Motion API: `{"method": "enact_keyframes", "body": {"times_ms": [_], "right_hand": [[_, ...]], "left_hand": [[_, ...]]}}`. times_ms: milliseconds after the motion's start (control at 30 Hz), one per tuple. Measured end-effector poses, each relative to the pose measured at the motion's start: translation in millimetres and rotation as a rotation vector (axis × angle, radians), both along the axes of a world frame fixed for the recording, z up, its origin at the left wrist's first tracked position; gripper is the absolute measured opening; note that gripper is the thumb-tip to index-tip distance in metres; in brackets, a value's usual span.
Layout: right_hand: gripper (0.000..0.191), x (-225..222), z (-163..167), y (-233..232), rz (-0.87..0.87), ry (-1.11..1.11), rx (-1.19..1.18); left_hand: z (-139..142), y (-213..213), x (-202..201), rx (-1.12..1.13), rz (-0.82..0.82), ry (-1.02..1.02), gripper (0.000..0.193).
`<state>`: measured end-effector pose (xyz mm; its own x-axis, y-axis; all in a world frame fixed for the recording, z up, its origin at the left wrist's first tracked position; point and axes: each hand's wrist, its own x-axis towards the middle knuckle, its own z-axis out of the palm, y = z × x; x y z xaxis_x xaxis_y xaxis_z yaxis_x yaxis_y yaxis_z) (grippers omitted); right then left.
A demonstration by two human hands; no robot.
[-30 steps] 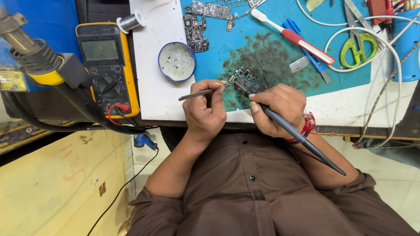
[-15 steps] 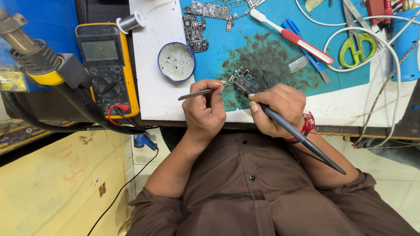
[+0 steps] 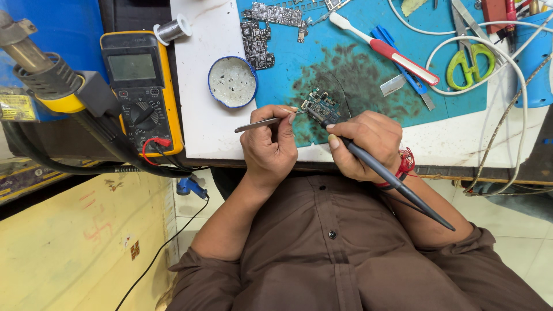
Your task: The person holds a small circuit board with tweezers in the left hand and uses a soldering iron in the right hand to apply heat to specific points on the board. The person repeatedly touches the iron to different locations on the board while keeping it steady with the tweezers.
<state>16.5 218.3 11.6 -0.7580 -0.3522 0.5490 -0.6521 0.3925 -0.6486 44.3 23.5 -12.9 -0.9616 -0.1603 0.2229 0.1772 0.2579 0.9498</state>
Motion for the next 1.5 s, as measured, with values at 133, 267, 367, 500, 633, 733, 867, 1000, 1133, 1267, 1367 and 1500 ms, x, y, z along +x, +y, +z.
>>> {"method": "enact_keyframes", "body": {"times_ms": [133,267,367,500,633,733,867,1000,1133,1267,1367,1500], "right_hand": [[0.01,1,0,0,-0.012,-0.004,-0.003],[0.009,-1,1,1,0.0,-0.006,-0.001],[0.009,-1,1,1,-0.005,-0.012,-0.008],[0.009,-2,4,2,0.002,-0.012,-0.004],[0.008,-4,15,7,0.02,0.011,0.012],[0.01,-5,16,9,0.04,-0.005,-0.036],[0.012,5,9,17,0.02,0.004,-0.046],[0.015,21,5,26,-0.067,0.013,-0.142],[0.021,43,-3,33,-0.185,-0.082,-0.29],[0.031,70,-20,50,-0.252,-0.212,-0.564],[0.033,86,-31,71,-0.337,-0.234,-0.579],[0.034,91,-36,86,-0.4,-0.222,-0.603]], "left_hand": [[1,0,0,-0.007,0.007,0.012,0.014],[0,0,-1,-0.002,0.007,0.01,0.014],[-1,1,-1,0.002,0.007,0.006,0.015],[4,1,-1,-0.012,0.013,-0.003,0.014],[12,4,-4,-0.186,0.061,0.045,0.012],[11,7,-5,-0.002,0.028,-0.011,0.012],[6,11,5,0.009,0.022,-0.04,0.012],[8,14,14,0.106,-0.001,-0.015,0.014],[19,15,17,0.156,-0.005,-0.016,0.013],[45,13,7,-0.197,0.024,0.009,0.013],[69,5,-12,-0.638,0.038,0.029,0.018],[96,17,-22,-0.893,-0.004,0.339,0.029]]}}
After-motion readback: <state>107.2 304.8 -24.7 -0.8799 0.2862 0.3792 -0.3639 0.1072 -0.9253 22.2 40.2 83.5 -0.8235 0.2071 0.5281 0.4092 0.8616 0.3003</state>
